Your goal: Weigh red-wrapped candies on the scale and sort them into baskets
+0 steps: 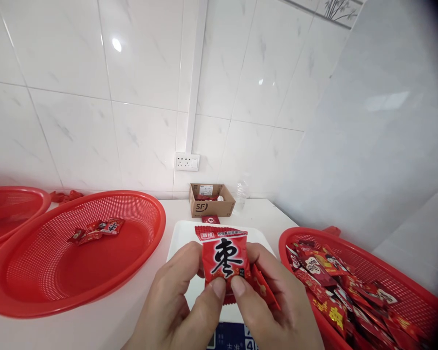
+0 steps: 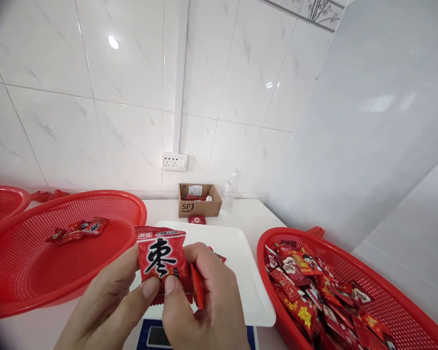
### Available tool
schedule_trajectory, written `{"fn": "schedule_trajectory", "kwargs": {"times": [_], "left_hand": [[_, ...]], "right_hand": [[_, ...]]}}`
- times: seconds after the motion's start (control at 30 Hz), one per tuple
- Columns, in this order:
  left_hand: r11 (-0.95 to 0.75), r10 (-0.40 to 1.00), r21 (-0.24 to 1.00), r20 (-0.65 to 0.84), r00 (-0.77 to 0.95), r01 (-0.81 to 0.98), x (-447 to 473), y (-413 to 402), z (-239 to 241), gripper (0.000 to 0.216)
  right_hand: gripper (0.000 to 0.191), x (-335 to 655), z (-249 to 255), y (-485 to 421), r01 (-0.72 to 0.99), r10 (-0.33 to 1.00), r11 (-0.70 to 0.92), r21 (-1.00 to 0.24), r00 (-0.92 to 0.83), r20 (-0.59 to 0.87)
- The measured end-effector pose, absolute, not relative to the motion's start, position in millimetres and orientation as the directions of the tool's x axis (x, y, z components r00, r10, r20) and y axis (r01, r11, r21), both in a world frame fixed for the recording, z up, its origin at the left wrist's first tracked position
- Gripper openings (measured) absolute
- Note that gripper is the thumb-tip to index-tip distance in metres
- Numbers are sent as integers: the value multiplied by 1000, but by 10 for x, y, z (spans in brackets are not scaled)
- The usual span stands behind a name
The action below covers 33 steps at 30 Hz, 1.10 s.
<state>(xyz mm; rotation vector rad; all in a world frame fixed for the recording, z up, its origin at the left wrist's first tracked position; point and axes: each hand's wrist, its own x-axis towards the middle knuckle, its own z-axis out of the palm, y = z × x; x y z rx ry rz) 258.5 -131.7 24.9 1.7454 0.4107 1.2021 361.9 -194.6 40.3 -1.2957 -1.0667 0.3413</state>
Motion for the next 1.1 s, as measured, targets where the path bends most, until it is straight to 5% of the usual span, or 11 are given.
{"fn": "schedule_trajectory", "kwargs": {"times": [0.5, 0.73, 0.93, 1.1], "left_hand": [[-560, 600, 743, 669, 439, -367, 2621, -1323, 319, 16], [-422, 689, 849, 529, 495, -319, 2576, -1348, 279, 25], [-143, 866, 966, 228, 445, -217, 2488, -1364, 119, 37], [-179, 827, 957, 271, 492, -227, 2537, -1351, 162, 33]], "right_hand": [[14, 3683, 298, -1961, 635, 633, 275, -722, 445, 633], [12, 3666, 362, -1984, 562, 685, 307, -768, 430, 588], [16, 3632, 405, -1995, 507, 709, 355, -786, 402, 580], [18, 3657, 389, -1992, 553, 697, 318, -770, 415, 585]]}}
